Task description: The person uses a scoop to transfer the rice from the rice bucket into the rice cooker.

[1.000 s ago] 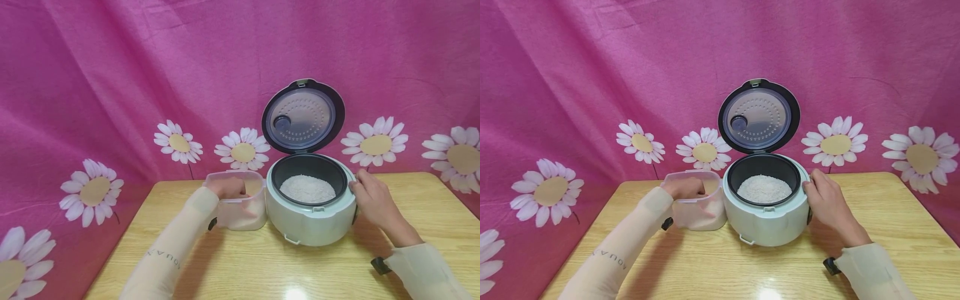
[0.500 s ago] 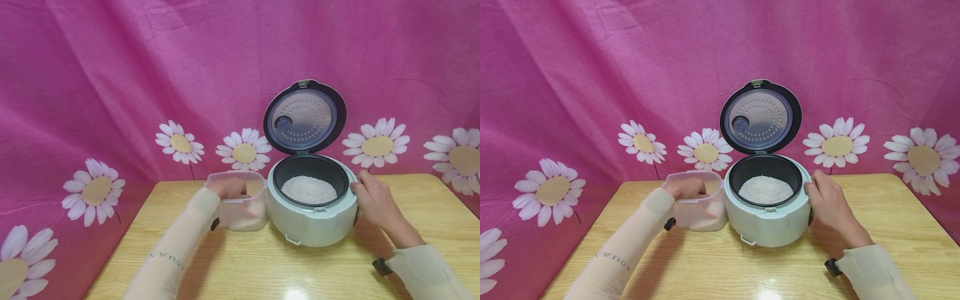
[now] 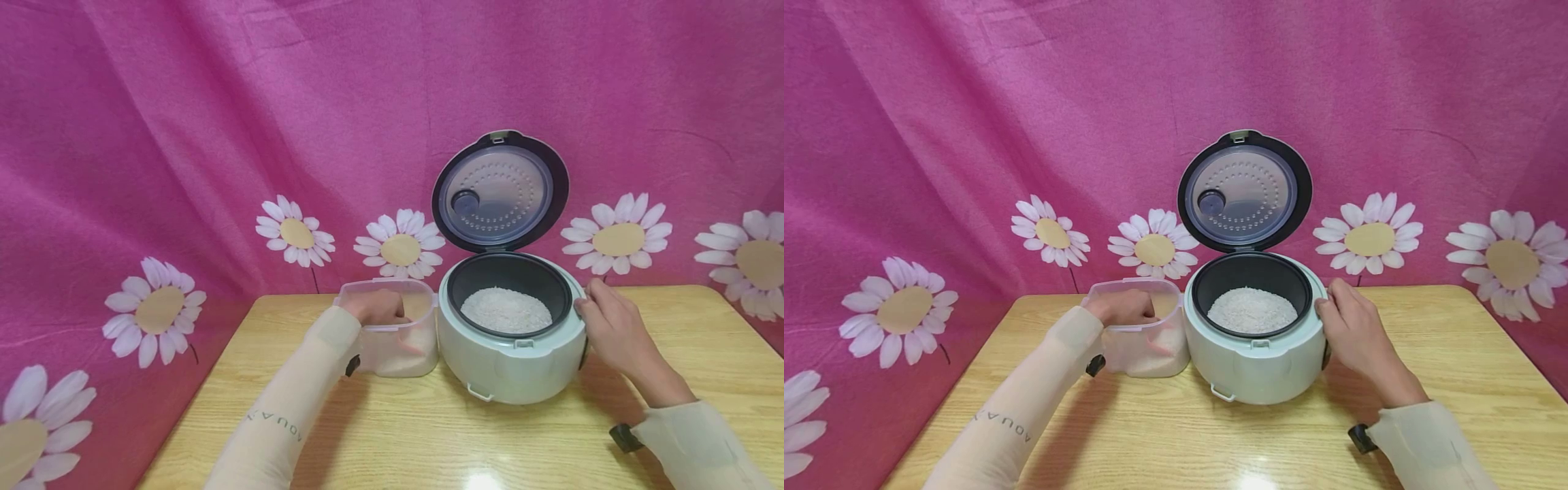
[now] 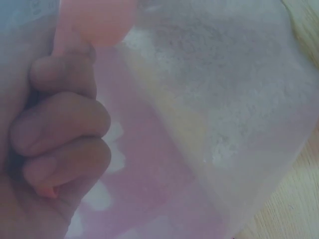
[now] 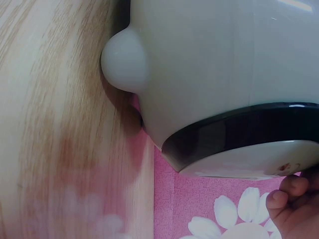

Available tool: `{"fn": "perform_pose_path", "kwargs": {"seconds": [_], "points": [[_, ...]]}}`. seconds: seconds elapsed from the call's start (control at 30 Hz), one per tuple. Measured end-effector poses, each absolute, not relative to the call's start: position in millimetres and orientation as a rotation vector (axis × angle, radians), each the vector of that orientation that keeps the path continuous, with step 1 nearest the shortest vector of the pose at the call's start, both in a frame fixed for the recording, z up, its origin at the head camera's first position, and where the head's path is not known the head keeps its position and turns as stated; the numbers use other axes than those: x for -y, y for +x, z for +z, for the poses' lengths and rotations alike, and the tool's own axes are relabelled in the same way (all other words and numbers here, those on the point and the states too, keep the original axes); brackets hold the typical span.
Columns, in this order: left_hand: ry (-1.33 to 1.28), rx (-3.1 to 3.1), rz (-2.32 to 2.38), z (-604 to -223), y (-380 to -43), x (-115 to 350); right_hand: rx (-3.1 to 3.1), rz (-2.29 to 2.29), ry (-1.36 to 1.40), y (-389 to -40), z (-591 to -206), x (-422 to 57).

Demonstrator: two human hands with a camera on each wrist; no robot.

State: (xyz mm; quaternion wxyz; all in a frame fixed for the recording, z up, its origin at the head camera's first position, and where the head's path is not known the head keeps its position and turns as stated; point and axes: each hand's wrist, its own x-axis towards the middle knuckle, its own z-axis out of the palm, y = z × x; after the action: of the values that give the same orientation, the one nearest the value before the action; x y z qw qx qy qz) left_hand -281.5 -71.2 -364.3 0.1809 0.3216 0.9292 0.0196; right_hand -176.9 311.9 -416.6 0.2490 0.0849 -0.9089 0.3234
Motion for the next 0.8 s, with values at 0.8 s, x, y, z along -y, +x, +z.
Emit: {"fn": "perform_pose_path", "kwargs": {"seconds": [0.8], "points": [[0.832,-2.635,0.076,-363.1,-280.9,71.7,2.486,0.880,0.219,-176.4,-416.1,-311.7]]}}
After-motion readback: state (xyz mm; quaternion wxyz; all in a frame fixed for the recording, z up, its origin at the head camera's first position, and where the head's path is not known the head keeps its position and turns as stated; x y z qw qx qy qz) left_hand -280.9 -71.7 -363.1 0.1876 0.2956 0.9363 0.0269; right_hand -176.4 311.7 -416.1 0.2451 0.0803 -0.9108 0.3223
